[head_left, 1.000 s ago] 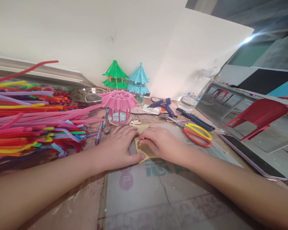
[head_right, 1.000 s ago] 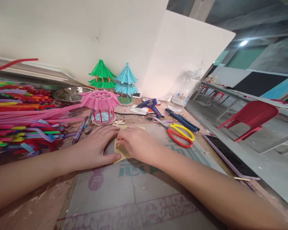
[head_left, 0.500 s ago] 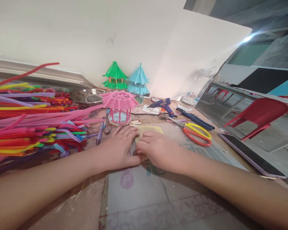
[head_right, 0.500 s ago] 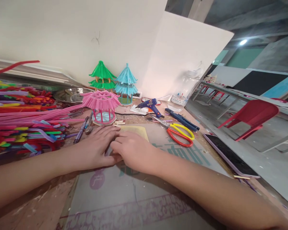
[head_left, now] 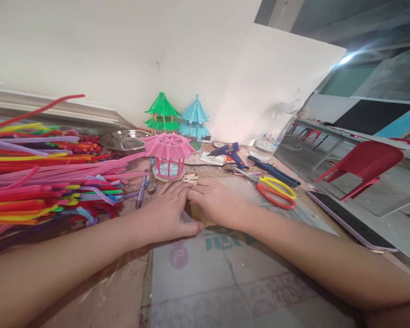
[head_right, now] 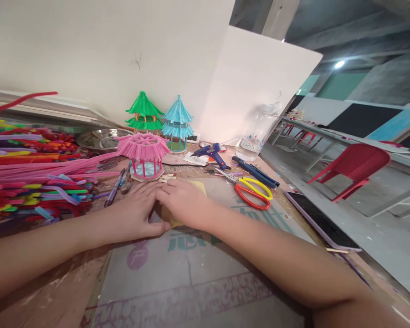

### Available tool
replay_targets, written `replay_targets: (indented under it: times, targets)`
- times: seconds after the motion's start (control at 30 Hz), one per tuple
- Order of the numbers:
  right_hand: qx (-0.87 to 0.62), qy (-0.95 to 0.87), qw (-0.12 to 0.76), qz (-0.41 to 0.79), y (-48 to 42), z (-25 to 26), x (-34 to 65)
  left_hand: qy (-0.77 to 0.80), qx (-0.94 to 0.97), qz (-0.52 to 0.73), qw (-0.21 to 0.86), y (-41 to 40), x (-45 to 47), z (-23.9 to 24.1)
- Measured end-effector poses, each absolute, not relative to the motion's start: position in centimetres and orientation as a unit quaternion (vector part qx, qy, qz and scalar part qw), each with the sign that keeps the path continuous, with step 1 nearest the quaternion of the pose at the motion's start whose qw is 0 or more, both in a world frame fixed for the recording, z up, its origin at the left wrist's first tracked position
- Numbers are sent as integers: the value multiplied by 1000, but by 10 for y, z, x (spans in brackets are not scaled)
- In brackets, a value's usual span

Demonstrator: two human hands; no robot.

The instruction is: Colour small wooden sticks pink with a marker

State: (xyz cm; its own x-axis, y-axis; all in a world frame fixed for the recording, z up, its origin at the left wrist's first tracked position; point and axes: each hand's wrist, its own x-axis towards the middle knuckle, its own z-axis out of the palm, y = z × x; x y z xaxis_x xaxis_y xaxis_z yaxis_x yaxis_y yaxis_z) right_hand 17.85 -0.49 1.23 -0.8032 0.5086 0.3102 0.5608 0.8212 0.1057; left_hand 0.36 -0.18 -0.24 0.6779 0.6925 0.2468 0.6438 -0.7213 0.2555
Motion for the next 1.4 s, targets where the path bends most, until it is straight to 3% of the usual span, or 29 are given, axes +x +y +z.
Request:
replay_targets:
  times: [0.23, 0.4, 0.47, 0.6, 0.67, 0.77, 1.4]
  targets:
    - [-277, -945, 165, -45, -15, 12, 181, 353, 917, 173, 61, -1, 3, -5]
    - [-353, -916, 186, -34, 6, 9, 182, 372, 905, 187, 86, -2, 3, -2]
    - [-388, -878, 269, 73, 9, 12, 186, 371, 902, 198, 94, -2, 2, -2]
    - [-341, -738, 415, 407, 1, 21, 194, 352, 900, 238, 98, -2, -1, -2]
    - [-296, -669, 431, 528, -5, 22, 195, 335, 897, 275, 89, -2, -2, -1]
    - [-272, -620, 416, 607, -10, 19, 192, 310, 888, 332, 78, -5, -2, 4]
    - [-284, -735, 395, 473, -17, 20, 190, 277, 875, 395, 43, -9, -4, 7]
